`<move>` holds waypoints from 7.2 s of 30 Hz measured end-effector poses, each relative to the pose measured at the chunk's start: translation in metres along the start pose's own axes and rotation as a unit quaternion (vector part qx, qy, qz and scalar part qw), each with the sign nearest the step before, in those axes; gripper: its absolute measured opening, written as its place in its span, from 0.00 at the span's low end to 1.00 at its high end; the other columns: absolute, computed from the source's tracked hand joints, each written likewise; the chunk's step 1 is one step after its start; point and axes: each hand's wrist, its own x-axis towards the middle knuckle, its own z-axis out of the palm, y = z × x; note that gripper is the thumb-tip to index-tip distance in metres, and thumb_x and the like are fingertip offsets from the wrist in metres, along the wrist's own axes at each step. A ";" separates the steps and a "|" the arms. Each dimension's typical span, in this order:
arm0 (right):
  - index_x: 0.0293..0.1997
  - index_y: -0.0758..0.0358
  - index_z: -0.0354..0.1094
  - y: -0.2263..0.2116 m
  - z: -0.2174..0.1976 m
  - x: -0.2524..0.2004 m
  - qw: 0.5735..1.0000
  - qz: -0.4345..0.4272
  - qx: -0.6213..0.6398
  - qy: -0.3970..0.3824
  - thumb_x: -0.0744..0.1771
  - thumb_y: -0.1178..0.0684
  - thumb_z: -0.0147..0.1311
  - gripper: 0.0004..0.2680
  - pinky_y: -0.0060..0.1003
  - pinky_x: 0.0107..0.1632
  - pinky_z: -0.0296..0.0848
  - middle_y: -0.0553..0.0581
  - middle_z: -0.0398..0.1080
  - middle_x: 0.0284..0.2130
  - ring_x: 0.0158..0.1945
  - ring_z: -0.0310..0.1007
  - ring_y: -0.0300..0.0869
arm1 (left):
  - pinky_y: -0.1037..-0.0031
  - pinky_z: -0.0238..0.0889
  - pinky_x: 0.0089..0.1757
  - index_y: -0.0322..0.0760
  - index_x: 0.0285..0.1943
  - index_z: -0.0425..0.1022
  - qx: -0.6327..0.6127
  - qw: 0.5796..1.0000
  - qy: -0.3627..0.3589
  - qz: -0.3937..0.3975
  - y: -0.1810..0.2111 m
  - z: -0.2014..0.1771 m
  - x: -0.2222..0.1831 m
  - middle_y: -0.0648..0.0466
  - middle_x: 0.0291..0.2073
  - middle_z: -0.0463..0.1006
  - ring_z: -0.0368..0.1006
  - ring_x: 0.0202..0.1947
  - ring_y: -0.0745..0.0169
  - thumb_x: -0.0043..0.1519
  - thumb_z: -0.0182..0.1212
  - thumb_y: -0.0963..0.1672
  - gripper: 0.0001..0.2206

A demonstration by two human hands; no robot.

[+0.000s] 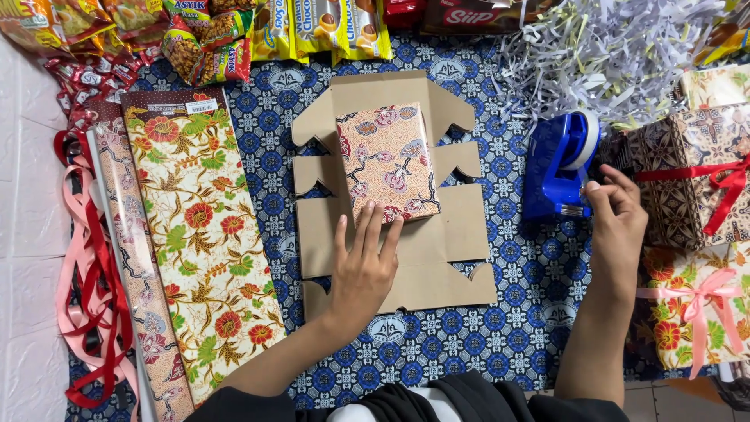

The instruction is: Wrapping a food roll or small box in decorative paper and tying it with a ribbon.

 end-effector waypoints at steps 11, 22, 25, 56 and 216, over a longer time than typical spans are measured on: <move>0.30 0.55 0.65 -0.010 -0.001 -0.045 0.999 0.018 -0.043 0.021 0.70 0.51 0.51 0.09 0.51 0.68 0.50 0.56 0.58 0.64 0.69 0.53 0.47 | 0.48 0.45 0.64 0.40 0.68 0.65 -0.012 1.000 0.003 0.000 0.000 -0.003 0.001 0.40 0.66 0.63 0.55 0.69 0.46 0.60 0.60 0.44 0.24; 0.30 0.54 0.64 0.025 0.012 -0.055 0.996 0.061 -0.058 0.018 0.70 0.47 0.51 0.09 0.50 0.65 0.48 0.54 0.56 0.64 0.68 0.49 0.47 | 0.48 0.45 0.64 0.40 0.69 0.64 -0.007 1.000 -0.001 0.000 -0.001 -0.004 0.002 0.40 0.67 0.62 0.54 0.70 0.47 0.61 0.59 0.44 0.25; 0.28 0.54 0.61 0.022 0.016 -0.053 0.997 0.050 -0.057 0.019 0.69 0.48 0.49 0.10 0.53 0.65 0.47 0.54 0.55 0.65 0.68 0.48 0.49 | 0.48 0.44 0.64 0.42 0.69 0.64 -0.002 1.000 -0.010 0.001 -0.002 -0.006 0.003 0.40 0.67 0.62 0.54 0.70 0.47 0.60 0.60 0.45 0.25; 0.39 0.58 0.73 -0.037 0.079 -0.073 0.976 -0.146 0.131 -0.100 0.66 0.56 0.58 0.02 0.44 0.65 0.55 0.56 0.52 0.53 0.60 0.52 0.46 | 0.42 0.49 0.60 0.48 0.53 0.76 -0.086 0.991 0.106 0.002 -0.020 -0.006 0.014 0.40 0.58 0.68 0.62 0.65 0.44 0.58 0.60 0.42 0.14; 0.74 0.56 0.44 -0.019 0.171 -0.064 0.947 -0.196 0.162 -0.194 0.70 0.47 0.31 0.21 0.60 0.67 0.49 0.65 0.49 0.65 0.70 0.46 0.60 | 0.62 0.68 0.37 0.45 0.78 0.47 -0.509 0.844 -0.008 -0.166 -0.093 0.048 0.021 0.37 0.21 0.75 0.74 0.25 0.47 0.68 0.46 0.53 0.29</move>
